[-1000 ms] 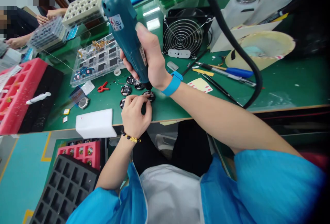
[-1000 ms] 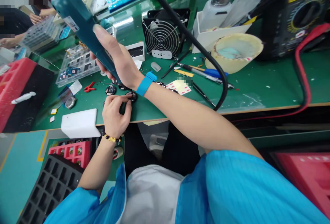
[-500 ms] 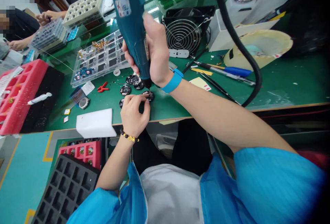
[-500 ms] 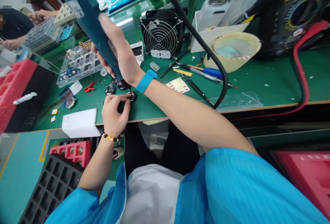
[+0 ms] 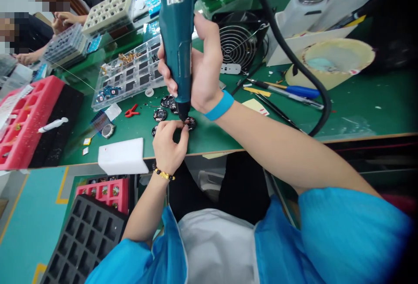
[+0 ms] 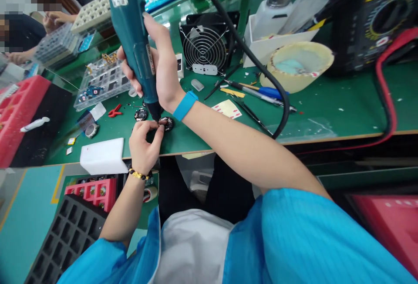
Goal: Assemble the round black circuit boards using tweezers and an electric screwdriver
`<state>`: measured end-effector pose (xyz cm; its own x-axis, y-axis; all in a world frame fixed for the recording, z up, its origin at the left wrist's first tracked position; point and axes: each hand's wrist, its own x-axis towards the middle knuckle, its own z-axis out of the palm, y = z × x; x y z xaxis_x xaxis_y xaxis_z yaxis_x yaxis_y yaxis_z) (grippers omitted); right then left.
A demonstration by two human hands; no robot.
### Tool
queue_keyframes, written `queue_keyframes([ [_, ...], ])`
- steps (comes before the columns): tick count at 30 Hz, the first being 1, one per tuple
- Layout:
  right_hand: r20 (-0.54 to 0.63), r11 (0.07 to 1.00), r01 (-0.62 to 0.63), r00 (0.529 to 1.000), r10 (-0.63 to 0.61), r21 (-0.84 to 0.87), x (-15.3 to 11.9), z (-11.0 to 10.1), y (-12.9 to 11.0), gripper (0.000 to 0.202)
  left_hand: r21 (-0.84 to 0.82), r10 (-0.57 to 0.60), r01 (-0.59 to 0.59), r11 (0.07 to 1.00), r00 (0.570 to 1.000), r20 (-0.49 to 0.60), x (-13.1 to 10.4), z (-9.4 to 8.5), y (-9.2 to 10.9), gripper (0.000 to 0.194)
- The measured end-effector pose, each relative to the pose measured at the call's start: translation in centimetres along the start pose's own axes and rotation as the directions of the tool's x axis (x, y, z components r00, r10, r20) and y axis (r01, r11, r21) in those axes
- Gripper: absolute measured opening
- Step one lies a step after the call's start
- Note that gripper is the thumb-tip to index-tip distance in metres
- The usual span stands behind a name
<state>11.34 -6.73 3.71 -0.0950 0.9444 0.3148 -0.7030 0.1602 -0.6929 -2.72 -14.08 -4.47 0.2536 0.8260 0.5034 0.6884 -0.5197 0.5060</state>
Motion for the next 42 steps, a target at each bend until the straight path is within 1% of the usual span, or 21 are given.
queue_keyframes([
  [2,0.003,0.999,0.026,1.0,-0.026,-0.038,-0.2,0.5,-0.5,0.082,-0.021,0.011,-0.011,1.0,1.0,0.016,0.0,-0.1,0.2,0.013],
  [4,-0.028,0.995,0.061,0.998,-0.064,-0.078,-0.5,1.1,-0.9,0.079,-0.019,0.038,-0.037,0.999,0.999,0.031,-0.1,-0.2,0.3,0.014],
  [6,-0.049,0.99,0.07,0.996,-0.076,-0.119,-0.9,1.4,-0.9,0.074,0.002,0.079,-0.079,0.997,0.996,0.034,-0.2,-0.3,0.5,0.014],
  [8,-0.041,0.985,0.075,0.996,-0.082,-0.156,-1.3,1.3,-0.6,0.072,0.015,0.113,-0.113,0.993,0.993,0.027,-0.3,-0.2,0.5,0.014],
  [11,-0.029,0.976,0.084,0.995,-0.092,-0.199,-1.9,0.3,0.3,0.076,0.01,0.132,-0.133,0.991,0.991,0.024,-0.3,-0.1,0.4,0.014],
  [14,-0.072,0.978,0.048,0.995,-0.063,-0.204,-2.3,-0.3,0.5,0.08,0.015,0.138,-0.139,0.99,0.99,0.026,-0.4,0.0,0.3,0.014],
  [19,-0.163,0.973,-0.008,0.986,-0.03,-0.231,-2.4,0.2,-0.4,0.076,0.014,0.143,-0.143,0.99,0.989,0.033,-0.5,0.0,0.3,0.013],
  [22,-0.165,0.969,-0.048,0.986,0.007,-0.244,-2.4,0.4,-0.6,0.078,0.008,0.149,-0.15,0.989,0.988,0.049,-0.5,-0.1,0.2,0.013],
  [25,-0.178,0.972,-0.031,0.984,-0.011,-0.233,-2.4,0.4,-0.4,0.079,0.009,0.154,-0.154,0.988,0.987,0.049,-0.5,0.0,0.2,0.013],
  [27,-0.177,0.976,-0.01,0.984,-0.029,-0.217,-2.5,0.5,-0.2,0.08,0.011,0.156,-0.156,0.988,0.987,0.044,-0.5,0.0,0.2,0.013],
  [29,-0.15,0.978,-0.001,0.988,-0.031,-0.208,-2.7,0.7,0.0,0.079,0.015,0.156,-0.157,0.988,0.987,0.044,-0.5,0.0,0.3,0.013],
  [33,-0.156,0.981,0.044,0.985,-0.074,-0.189,-3.2,1.1,0.2,0.078,0.032,0.147,-0.148,0.988,0.988,0.047,-0.5,0.0,0.3,0.013],
  [37,-0.094,0.983,0.048,0.993,-0.066,-0.177,-3.5,1.1,0.2,0.077,0.026,0.147,-0.148,0.989,0.988,0.043,-0.5,0.0,0.3,0.013],
  [42,-0.105,0.984,0.083,0.989,-0.1,-0.155,-3.2,0.9,0.1,0.072,0.011,0.144,-0.145,0.989,0.988,0.048,-0.5,0.0,0.3,0.013],
])
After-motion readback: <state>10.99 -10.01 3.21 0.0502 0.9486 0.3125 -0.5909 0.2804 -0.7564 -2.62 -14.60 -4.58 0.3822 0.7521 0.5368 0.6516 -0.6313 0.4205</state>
